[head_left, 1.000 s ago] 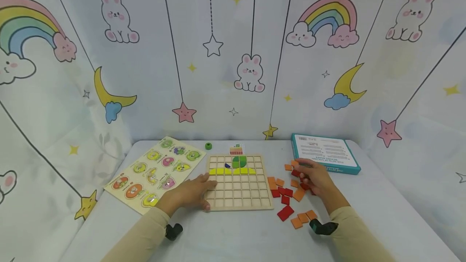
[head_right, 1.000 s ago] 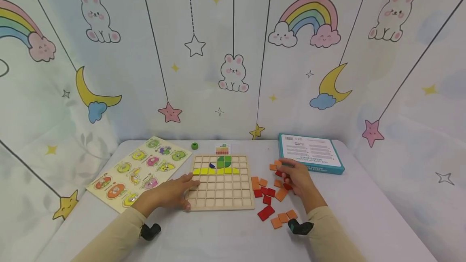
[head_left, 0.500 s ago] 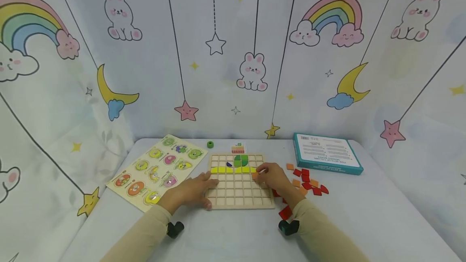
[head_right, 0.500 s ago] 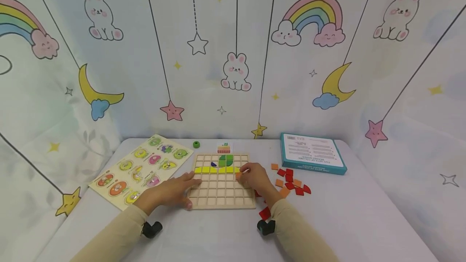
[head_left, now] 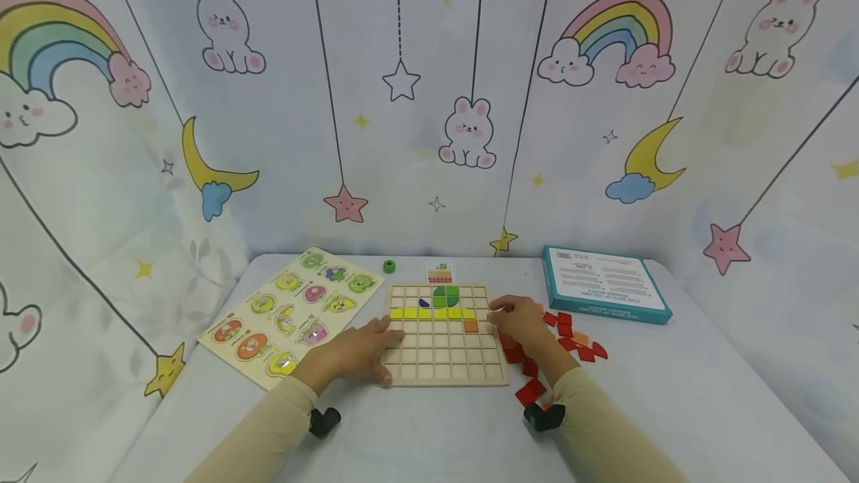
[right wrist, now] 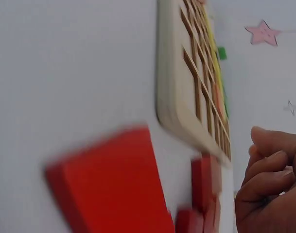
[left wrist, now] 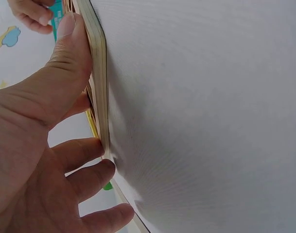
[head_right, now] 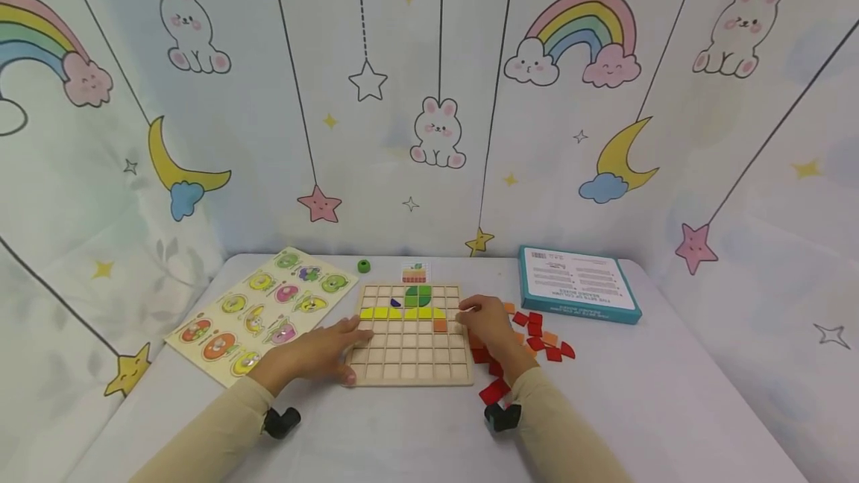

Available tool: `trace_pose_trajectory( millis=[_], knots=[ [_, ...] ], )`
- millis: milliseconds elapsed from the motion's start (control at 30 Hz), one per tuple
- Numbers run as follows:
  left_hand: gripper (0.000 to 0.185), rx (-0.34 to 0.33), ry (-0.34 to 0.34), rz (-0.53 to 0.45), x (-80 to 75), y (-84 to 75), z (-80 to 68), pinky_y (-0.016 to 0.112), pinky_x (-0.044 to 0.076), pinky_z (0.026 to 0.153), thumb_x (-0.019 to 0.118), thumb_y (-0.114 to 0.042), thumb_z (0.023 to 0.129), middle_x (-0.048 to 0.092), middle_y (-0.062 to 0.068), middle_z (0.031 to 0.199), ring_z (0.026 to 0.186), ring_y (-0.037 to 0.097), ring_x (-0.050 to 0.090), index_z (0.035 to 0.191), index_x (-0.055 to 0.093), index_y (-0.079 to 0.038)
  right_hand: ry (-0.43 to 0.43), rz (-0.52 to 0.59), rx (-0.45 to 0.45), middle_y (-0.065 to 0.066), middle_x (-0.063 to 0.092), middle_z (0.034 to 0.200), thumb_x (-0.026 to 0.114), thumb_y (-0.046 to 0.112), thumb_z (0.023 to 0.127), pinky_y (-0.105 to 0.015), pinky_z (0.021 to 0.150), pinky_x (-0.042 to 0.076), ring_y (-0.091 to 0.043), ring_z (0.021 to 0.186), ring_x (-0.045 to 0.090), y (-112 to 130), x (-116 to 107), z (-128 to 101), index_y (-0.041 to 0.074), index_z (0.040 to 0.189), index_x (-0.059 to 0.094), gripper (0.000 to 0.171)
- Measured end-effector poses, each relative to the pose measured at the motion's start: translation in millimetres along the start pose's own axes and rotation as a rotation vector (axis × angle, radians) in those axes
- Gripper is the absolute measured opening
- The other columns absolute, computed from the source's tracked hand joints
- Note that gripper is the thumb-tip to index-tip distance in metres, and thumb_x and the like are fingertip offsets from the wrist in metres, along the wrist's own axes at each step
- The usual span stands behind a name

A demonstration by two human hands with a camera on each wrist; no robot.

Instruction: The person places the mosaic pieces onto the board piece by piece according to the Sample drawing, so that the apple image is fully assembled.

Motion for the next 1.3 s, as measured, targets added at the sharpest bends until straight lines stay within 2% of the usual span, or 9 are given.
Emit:
trace_pose_trajectory(
  millis=[67, 200, 267, 367, 533, 700, 933, 1133, 1300],
  knots=[
    [0.081, -0.005, 0.003, -0.006, -0.9, 0.4, -0.1, 0.061, 0.025, 0.121, 0.085, -0.040, 0.078, 0.030, 0.011, 0.167, 0.154, 0.034, 0.027, 0.151, 0.051, -0.027, -0.001, 0.059, 0.065, -0.012, 0.061, 0.111, 0.070, 0.022, 0.097, -0.027, 0.070, 0.052, -0.026, 0.092, 0.055, -9, -14, 0, 0.010, 0.127, 0.067, 0.032],
    [0.082, -0.016, 0.006, -0.014, -2.5, 2.1, -0.3, 0.062, 0.026, 0.121, 0.086, -0.039, 0.079, 0.029, 0.010, 0.167, 0.154, 0.035, 0.026, 0.151, 0.050, -0.028, 0.002, 0.165, 0.159, -0.011, 0.060, 0.101, 0.068, 0.023, 0.099, -0.022, 0.059, 0.044, -0.020, 0.076, 0.053, -25, -33, -3, 0.008, 0.132, 0.064, 0.037],
    [0.082, -0.022, 0.007, -0.012, -2.0, 3.5, -0.2, 0.062, 0.026, 0.121, 0.086, -0.039, 0.079, 0.030, 0.010, 0.167, 0.154, 0.035, 0.026, 0.151, 0.050, -0.028, 0.011, 0.200, 0.171, -0.011, 0.060, 0.096, 0.067, 0.022, 0.099, -0.022, 0.055, 0.039, -0.017, 0.069, 0.051, -29, -37, -4, 0.006, 0.134, 0.063, 0.038],
    [0.081, -0.026, 0.011, -0.017, 1.3, 5.2, 0.7, 0.062, 0.025, 0.121, 0.086, -0.038, 0.079, 0.030, 0.010, 0.167, 0.154, 0.035, 0.026, 0.151, 0.051, -0.028, 0.012, 0.230, 0.179, -0.008, 0.061, 0.098, 0.067, 0.020, 0.099, -0.021, 0.057, 0.041, -0.016, 0.070, 0.052, -35, -40, -7, 0.004, 0.135, 0.062, 0.039],
    [0.082, -0.027, 0.019, -0.019, 7.4, 5.9, 2.0, 0.062, 0.025, 0.121, 0.086, -0.039, 0.078, 0.030, 0.010, 0.167, 0.154, 0.035, 0.027, 0.151, 0.050, -0.028, -0.032, 0.146, 0.172, -0.008, 0.059, 0.093, 0.067, 0.018, 0.099, -0.024, 0.059, 0.042, -0.019, 0.071, 0.052, -44, -47, -14, 0.003, 0.132, 0.062, 0.037],
    [0.083, -0.029, 0.014, -0.013, 5.1, 5.0, 1.6, 0.062, 0.025, 0.121, 0.086, -0.039, 0.078, 0.030, 0.010, 0.167, 0.154, 0.035, 0.026, 0.151, 0.050, -0.028, -0.052, 0.071, 0.138, -0.010, 0.060, 0.090, 0.065, 0.017, 0.099, -0.025, 0.059, 0.044, -0.021, 0.072, 0.054, -45, -52, -20, 0.001, 0.129, 0.062, 0.034],
    [0.083, -0.020, 0.008, -0.006, 2.3, 3.3, 1.4, 0.062, 0.025, 0.121, 0.086, -0.039, 0.078, 0.030, 0.010, 0.167, 0.154, 0.034, 0.026, 0.151, 0.050, -0.028, -0.039, 0.064, 0.120, -0.010, 0.063, 0.089, 0.064, 0.015, 0.100, -0.025, 0.057, 0.043, -0.020, 0.070, 0.056, -42, -52, -25, -0.001, 0.129, 0.061, 0.033],
    [0.083, -0.026, 0.008, -0.004, 3.3, 3.8, 1.9, 0.062, 0.025, 0.121, 0.087, -0.038, 0.077, 0.030, 0.010, 0.167, 0.154, 0.034, 0.026, 0.151, 0.051, -0.028, -0.036, 0.077, 0.140, -0.008, 0.062, 0.078, 0.067, 0.016, 0.098, -0.024, 0.051, 0.039, -0.020, 0.065, 0.055, -41, -48, -26, 0.000, 0.128, 0.063, 0.034],
    [0.083, -0.020, 0.009, -0.003, 2.9, 3.0, 2.7, 0.062, 0.026, 0.121, 0.086, -0.039, 0.077, 0.030, 0.010, 0.167, 0.154, 0.034, 0.026, 0.151, 0.050, -0.029, -0.032, 0.060, 0.172, -0.010, 0.064, 0.079, 0.070, 0.019, 0.095, -0.024, 0.047, 0.036, -0.021, 0.062, 0.053, -43, -45, -28, 0.004, 0.128, 0.063, 0.037]
  ],
)
Point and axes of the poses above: each hand's wrist, its own z-axis towards the middle knuckle, its own x-axis out of the palm, y = z × x, the point moved 8 cm from there along z, towards the middle knuckle
